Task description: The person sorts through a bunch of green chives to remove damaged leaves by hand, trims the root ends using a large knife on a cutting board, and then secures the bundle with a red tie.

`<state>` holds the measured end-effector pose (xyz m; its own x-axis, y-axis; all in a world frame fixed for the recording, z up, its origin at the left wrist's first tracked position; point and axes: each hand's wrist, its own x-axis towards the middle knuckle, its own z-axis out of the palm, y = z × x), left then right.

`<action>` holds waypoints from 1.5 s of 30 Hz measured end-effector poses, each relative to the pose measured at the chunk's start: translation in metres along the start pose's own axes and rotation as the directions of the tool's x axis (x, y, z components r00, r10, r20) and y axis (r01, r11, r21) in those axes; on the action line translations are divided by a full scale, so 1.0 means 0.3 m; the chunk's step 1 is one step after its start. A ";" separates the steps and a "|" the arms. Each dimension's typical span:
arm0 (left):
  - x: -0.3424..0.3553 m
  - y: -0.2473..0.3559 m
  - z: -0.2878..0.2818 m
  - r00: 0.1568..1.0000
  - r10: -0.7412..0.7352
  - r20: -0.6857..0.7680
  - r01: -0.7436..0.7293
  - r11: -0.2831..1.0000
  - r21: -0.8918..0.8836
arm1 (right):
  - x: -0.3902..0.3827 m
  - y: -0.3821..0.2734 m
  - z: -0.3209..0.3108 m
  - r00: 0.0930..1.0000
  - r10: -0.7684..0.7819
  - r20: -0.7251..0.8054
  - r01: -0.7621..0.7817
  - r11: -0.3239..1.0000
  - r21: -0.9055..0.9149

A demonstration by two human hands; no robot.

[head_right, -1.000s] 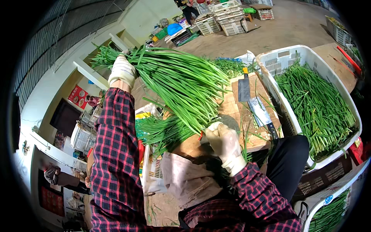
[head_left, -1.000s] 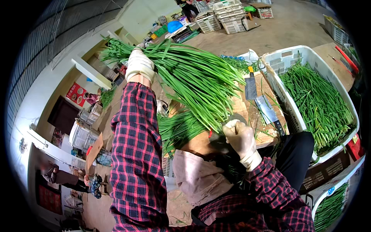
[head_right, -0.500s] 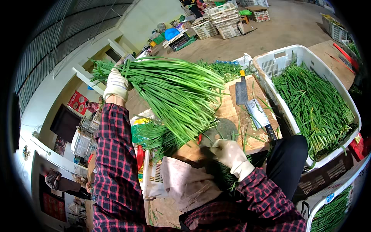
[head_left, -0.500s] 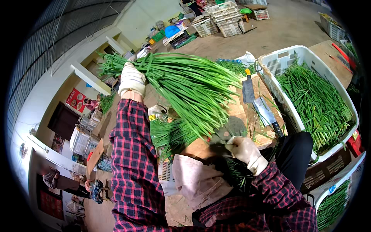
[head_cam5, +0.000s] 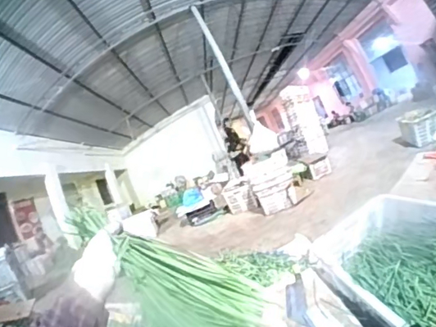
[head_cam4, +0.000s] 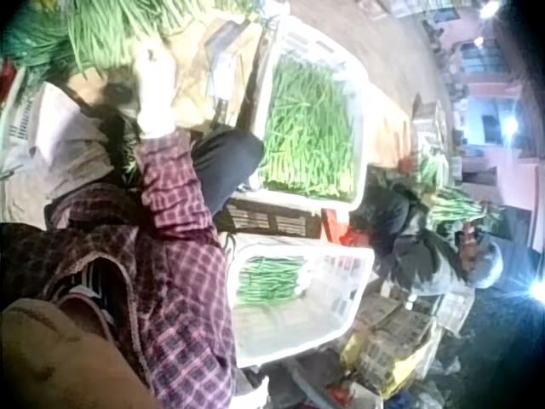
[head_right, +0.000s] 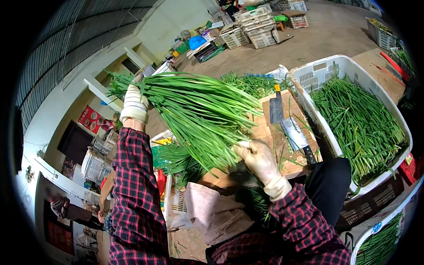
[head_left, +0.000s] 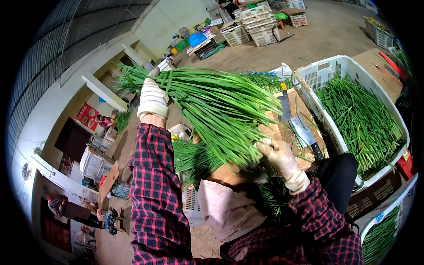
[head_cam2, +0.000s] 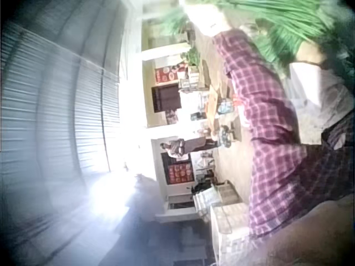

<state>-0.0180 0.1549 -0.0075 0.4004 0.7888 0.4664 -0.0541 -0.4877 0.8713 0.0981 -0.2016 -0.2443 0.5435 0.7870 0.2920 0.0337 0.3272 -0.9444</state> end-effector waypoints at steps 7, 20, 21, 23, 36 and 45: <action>-0.246 0.012 0.214 0.947 0.266 0.182 -0.322 0.747 0.582 | -0.182 0.073 -0.085 0.958 0.274 0.088 -0.262 0.957 -0.124; -0.139 -0.069 0.251 1.000 0.011 0.018 -0.008 0.989 -0.146 | -0.183 0.074 -0.105 0.980 0.185 -0.075 -0.187 0.982 -0.011; -0.142 -0.071 0.244 1.000 0.014 -0.008 -0.015 0.983 -0.184 | -0.226 0.137 -0.123 0.955 0.297 -0.003 -0.297 0.954 0.036; -0.171 -0.013 0.222 0.998 0.021 -0.054 -0.033 0.975 -0.219 | -0.288 0.219 -0.126 0.934 0.353 0.052 -0.330 0.909 -0.255; -0.269 0.100 0.269 0.966 -0.259 -0.016 0.233 0.893 -0.385 | -0.032 -0.001 -0.013 0.890 0.372 0.263 -0.445 0.585 0.678; -0.210 0.123 0.166 0.985 -0.172 -0.030 0.147 0.906 -0.396 | -0.082 0.106 -0.077 0.869 0.476 0.136 -0.292 0.272 0.917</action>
<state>0.0003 0.0685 -0.0124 0.3758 0.8720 0.3135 -0.3528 -0.1782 0.9186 0.1052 -0.2227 -0.2850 0.3746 0.9105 -0.1748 -0.9185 0.3388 -0.2037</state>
